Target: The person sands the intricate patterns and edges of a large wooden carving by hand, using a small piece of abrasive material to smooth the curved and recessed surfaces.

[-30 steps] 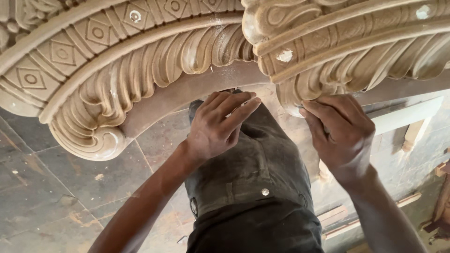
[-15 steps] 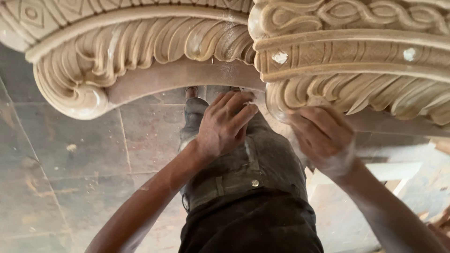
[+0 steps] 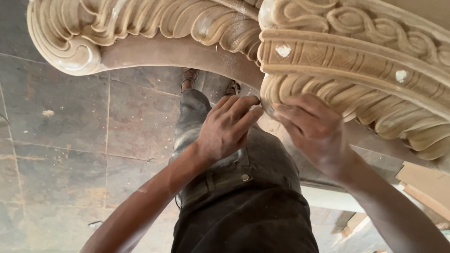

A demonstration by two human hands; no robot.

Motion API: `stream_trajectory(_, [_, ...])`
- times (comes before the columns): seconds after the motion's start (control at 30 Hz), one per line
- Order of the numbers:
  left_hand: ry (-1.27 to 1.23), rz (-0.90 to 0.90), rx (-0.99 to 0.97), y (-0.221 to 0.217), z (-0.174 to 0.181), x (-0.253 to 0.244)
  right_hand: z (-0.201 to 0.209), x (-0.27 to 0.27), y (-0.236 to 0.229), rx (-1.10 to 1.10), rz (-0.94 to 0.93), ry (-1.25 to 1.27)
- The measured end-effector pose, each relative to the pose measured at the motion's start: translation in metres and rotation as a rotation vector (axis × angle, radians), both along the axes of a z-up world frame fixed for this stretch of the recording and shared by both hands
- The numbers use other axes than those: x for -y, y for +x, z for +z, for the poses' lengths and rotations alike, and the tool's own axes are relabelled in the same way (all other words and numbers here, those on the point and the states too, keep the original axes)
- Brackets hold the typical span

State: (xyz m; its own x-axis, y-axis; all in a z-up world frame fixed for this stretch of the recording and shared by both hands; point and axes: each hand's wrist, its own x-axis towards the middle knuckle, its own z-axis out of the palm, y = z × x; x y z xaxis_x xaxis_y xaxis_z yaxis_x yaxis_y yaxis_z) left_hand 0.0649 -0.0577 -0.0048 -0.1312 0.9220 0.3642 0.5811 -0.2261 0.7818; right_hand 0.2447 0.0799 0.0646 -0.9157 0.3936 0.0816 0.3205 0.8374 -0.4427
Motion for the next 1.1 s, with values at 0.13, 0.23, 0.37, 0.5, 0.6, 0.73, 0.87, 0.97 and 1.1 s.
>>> stream_trajectory(0.13, [0.003,-0.010,-0.007,-0.002,0.003,0.001,0.048,-0.024,0.008,0.226,0.111,-0.072])
stream_trajectory(0.23, [0.020,-0.012,-0.010,-0.002,0.009,0.002,0.062,-0.042,0.000,0.450,0.321,0.417])
stream_trajectory(0.37, [0.027,-0.001,0.000,-0.004,0.014,0.006,0.053,-0.049,0.002,0.399,0.254,0.223])
stream_trajectory(0.5, [0.014,-0.017,0.004,-0.009,0.019,0.008,0.042,-0.050,0.001,0.303,0.343,-0.023])
stream_trajectory(0.6, [0.023,-0.031,-0.001,-0.008,0.016,0.009,0.062,-0.071,0.009,0.446,0.403,0.369])
stream_trajectory(0.73, [0.049,-0.040,-0.063,-0.001,0.010,0.007,0.068,-0.088,0.018,0.117,0.194,0.257])
stream_trajectory(0.87, [0.080,-0.063,-0.226,0.004,0.017,0.002,0.057,-0.078,0.032,-0.003,-0.025,0.219])
stream_trajectory(0.97, [-0.145,-0.155,-0.196,0.017,0.037,-0.001,0.049,-0.068,0.051,-0.131,-0.254,0.064])
stream_trajectory(1.1, [-0.359,-0.076,-0.115,0.047,0.066,-0.002,0.039,-0.057,0.087,-0.275,-0.579,0.063])
